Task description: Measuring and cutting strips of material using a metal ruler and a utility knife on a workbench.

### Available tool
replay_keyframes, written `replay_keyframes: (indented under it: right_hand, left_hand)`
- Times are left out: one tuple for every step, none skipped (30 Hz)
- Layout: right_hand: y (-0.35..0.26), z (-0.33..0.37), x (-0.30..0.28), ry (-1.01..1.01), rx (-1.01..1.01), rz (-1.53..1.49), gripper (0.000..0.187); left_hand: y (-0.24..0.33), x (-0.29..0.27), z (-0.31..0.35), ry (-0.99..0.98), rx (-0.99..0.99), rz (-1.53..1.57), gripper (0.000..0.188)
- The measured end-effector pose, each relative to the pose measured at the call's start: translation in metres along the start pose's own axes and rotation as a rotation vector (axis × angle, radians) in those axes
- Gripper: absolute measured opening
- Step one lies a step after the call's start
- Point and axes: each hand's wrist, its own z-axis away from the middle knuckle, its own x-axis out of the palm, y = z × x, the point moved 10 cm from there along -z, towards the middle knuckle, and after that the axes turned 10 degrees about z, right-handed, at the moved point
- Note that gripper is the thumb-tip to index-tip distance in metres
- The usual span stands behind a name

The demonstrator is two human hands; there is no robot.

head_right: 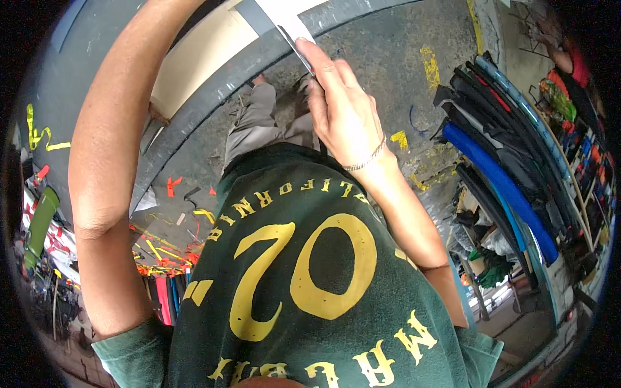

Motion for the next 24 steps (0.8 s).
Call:
replay_keyframes:
  right_hand:
    - [-0.006,-0.002,-0.008,0.07,-0.036,-0.039,0.052]
    - [-0.006,-0.006,-0.008,0.074,-0.024,-0.034,0.052]
    - [-0.011,-0.019,-0.005,0.11,-0.077,0.024,0.052]
    - [-0.016,-0.032,-0.001,0.144,-0.136,0.083,0.052]
    - [-0.011,-0.042,0.01,0.084,-0.109,0.047,0.051]
    - [-0.016,-0.046,0.01,0.085,-0.109,0.05,0.051]
    - [-0.018,-0.049,0.008,0.064,-0.068,0.034,0.05]
    - [-0.019,-0.051,0.009,0.041,-0.031,0.012,0.05]
    - [-0.02,-0.051,0.01,0.039,-0.032,0.011,0.05]
    - [-0.021,-0.05,0.011,0.038,-0.039,0.046,0.05]
    - [-0.022,-0.051,0.011,0.038,-0.046,0.083,0.05]
    - [-0.023,-0.051,0.011,0.037,-0.045,0.084,0.05]
    - [-0.022,-0.052,0.011,0.028,-0.031,0.092,0.051]
    - [-0.022,-0.053,0.011,0.018,-0.017,0.099,0.052]
    - [-0.02,-0.054,0.009,0.016,-0.017,0.099,0.052]
    - [-0.019,-0.055,0.009,-0.003,-0.029,0.116,0.055]
    - [-0.018,-0.056,0.009,-0.021,-0.04,0.133,0.059]
    - [-0.019,-0.056,0.007,-0.02,-0.037,0.134,0.059]
    - [-0.018,-0.055,0.007,-0.028,-0.024,0.148,0.059]
    - [-0.016,-0.054,0.006,-0.034,-0.008,0.162,0.059]
    - [-0.014,-0.053,0.005,-0.03,0.001,0.164,0.059]
    - [-0.012,-0.052,0.003,-0.026,0.006,0.165,0.059]
    - [-0.014,-0.059,0.012,-0.057,-0.006,0.155,0.058]
    - [-0.019,-0.06,0.014,-0.065,-0.017,0.151,0.058]
  left_hand:
    - [-0.002,0.0,0.0,0.004,-0.009,-0.01,0.101]
    - [-0.011,-0.008,-0.004,0.002,0.005,-0.007,0.101]
    - [-0.016,-0.006,-0.007,-0.215,0.169,0.285,0.102]
    - [-0.009,-0.005,0.0,-0.43,0.326,0.58,0.102]
    - [0.004,0.002,0.006,-0.426,0.325,0.583,0.102]
    - [0.004,0.007,0.001,-0.217,0.118,0.351,0.102]
    - [-0.004,-0.003,0.002,-0.009,-0.085,0.119,0.102]
    - [-0.004,-0.003,0.002,-0.009,-0.087,0.119,0.102]
    - [-0.004,-0.004,0.002,-0.013,-0.093,0.099,0.102]
    - [-0.005,-0.004,0.002,-0.018,-0.097,0.079,0.101]
    - [-0.005,-0.004,0.003,-0.018,-0.097,0.081,0.101]
    - [-0.004,-0.005,0.003,-0.013,-0.089,0.076,0.101]
    - [-0.003,-0.005,0.003,-0.008,-0.08,0.071,0.101]
    - [-0.003,-0.006,0.003,-0.009,-0.081,0.072,0.101]
    - [-0.003,-0.006,0.002,-0.017,-0.082,0.066,0.102]
    - [-0.003,-0.006,0.002,-0.024,-0.082,0.06,0.102]
    - [-0.002,-0.004,0.002,-0.026,-0.08,0.061,0.102]
    - [-0.002,-0.004,0.001,-0.012,-0.076,0.061,0.102]
    - [0.0,-0.004,0.0,0.002,-0.071,0.061,0.102]
    - [0.003,-0.005,0.001,0.001,-0.062,0.061,0.102]
    - [0.007,-0.007,0.0,0.005,-0.046,0.08,0.101]
    - [0.011,-0.009,0.001,0.009,-0.029,0.1,0.101]
    - [-0.007,0.02,-0.012,-0.014,-0.049,0.107,0.101]
    - [-0.022,0.009,-0.014,0.401,-0.133,-0.123,0.101]
